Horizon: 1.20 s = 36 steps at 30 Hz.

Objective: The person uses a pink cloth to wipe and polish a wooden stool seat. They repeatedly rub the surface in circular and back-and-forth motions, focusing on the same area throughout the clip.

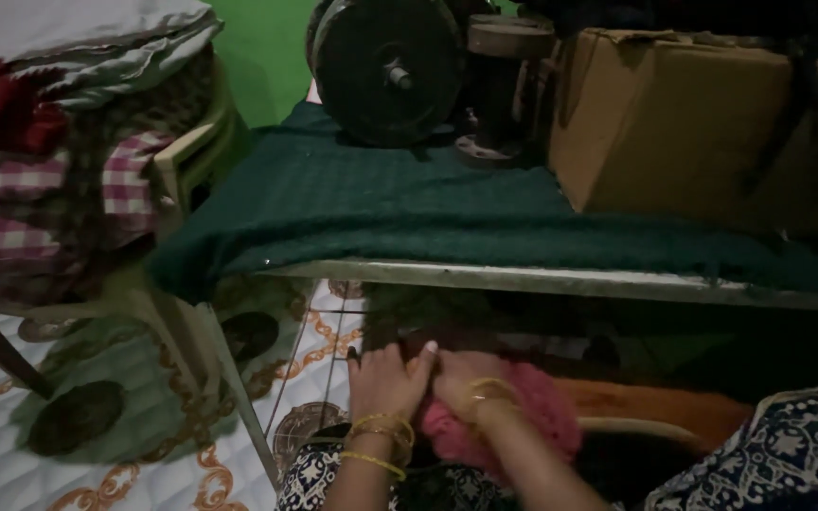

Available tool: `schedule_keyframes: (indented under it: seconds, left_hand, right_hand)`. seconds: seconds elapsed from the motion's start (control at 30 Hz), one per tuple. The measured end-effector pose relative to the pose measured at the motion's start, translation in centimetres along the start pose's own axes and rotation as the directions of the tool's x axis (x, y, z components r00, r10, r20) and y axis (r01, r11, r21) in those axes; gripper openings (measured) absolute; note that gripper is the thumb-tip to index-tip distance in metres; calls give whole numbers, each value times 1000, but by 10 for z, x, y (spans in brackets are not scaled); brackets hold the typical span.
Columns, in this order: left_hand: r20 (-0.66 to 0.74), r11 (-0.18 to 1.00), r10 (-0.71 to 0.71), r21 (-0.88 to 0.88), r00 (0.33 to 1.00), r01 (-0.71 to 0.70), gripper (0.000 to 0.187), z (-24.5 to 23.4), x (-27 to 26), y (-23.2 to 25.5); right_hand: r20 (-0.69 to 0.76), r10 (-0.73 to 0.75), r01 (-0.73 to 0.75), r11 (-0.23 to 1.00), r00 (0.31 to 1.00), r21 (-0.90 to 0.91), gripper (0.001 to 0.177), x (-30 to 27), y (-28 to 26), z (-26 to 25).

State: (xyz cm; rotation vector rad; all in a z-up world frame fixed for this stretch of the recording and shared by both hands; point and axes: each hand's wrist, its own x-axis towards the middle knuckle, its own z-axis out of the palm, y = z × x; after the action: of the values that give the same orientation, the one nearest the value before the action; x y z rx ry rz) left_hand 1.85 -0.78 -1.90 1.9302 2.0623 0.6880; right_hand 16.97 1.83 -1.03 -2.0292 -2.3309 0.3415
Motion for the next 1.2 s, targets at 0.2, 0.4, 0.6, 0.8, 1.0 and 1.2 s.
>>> schedule_keyframes:
  seconds: [0.2, 0.4, 0.6, 0.8, 1.0, 1.2]
  left_hand:
    - [-65, 993, -46, -108, 997, 39, 71, 1, -2, -1]
    - [-157, 981, 119, 169, 980, -92, 65, 9, -8, 0]
    - [-234, 980, 112, 186, 966, -68, 56, 13, -7, 2]
    - [-219, 978, 93, 201, 971, -49, 52, 13, -8, 3]
    - [-272, 985, 118, 151, 955, -79, 45, 13, -14, -1]
    - [-423, 979, 41, -163, 905, -120, 50, 53, 10, -30]
  right_hand:
    - [-157, -255, 263, 964, 954, 29, 45, 2, -9, 3]
    - [-105, 109, -110, 994, 988, -6, 54, 0, 159, 9]
    - [-21, 491, -489, 861, 871, -141, 56, -15, 254, -15]
    - [65, 336, -322, 933, 940, -159, 55, 3, 106, -5]
    - [-144, -64, 53, 996, 988, -77, 54, -27, 1, 4]
    - [-156, -272, 267, 962, 950, -49, 56, -16, 7, -5]
